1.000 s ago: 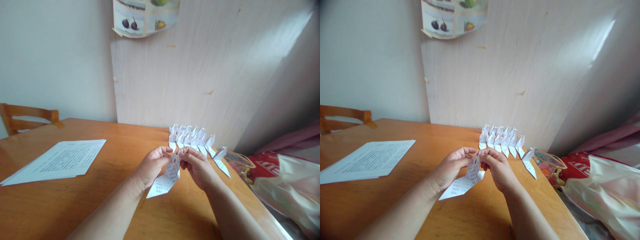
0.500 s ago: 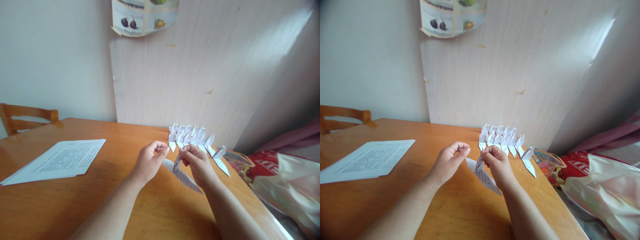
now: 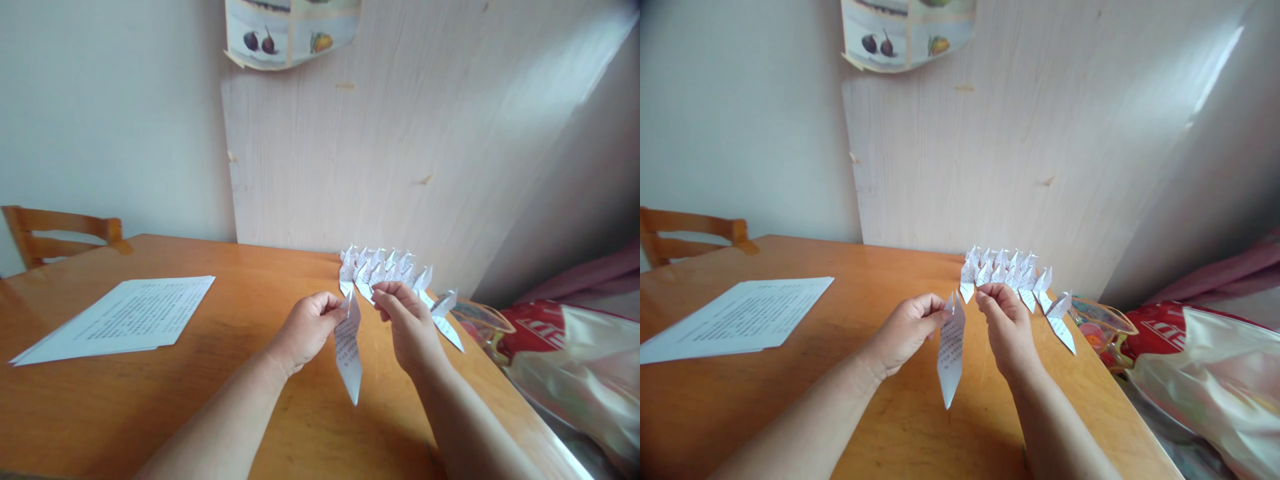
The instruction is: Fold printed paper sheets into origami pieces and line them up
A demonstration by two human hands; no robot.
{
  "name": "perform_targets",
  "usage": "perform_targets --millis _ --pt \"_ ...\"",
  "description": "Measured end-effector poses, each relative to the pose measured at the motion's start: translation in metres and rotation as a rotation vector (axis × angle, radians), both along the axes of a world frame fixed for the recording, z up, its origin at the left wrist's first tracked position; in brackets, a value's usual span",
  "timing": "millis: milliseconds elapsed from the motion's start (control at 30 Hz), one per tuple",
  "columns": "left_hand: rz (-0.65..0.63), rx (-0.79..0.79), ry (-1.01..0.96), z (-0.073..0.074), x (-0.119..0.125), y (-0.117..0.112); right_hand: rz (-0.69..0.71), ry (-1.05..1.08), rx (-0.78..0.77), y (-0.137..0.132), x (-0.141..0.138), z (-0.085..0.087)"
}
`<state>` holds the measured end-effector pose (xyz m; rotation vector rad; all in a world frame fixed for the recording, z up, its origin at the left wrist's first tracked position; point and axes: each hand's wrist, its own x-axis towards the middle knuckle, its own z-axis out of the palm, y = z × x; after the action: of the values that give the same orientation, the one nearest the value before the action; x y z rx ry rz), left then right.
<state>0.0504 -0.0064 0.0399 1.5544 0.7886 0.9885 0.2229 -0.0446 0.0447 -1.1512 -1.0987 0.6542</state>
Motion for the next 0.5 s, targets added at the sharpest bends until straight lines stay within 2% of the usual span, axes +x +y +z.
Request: perform_targets --millis 100,300,367,500 --pt "-0.063 -0.047 -0.033 0.002 0.0 -0.003 0.063 -0.023 -0.059 0.0 0.001 0.001" --pt "-0.098 -0.067 -0.056 -0.002 0.001 -0.001 0.349 -0.011 -0.101 -0.001 -0.008 0.001" --pt "-0.098 -0.077 -0.049 -0.005 0.001 0.001 0.359 0.003 -0.111 0.0 -0.009 -0.002" --pt "-0.1 -0.087 -0.045 -0.009 0.002 0.003 0.294 -0.013 -0.121 0.003 -0.009 -0.006"
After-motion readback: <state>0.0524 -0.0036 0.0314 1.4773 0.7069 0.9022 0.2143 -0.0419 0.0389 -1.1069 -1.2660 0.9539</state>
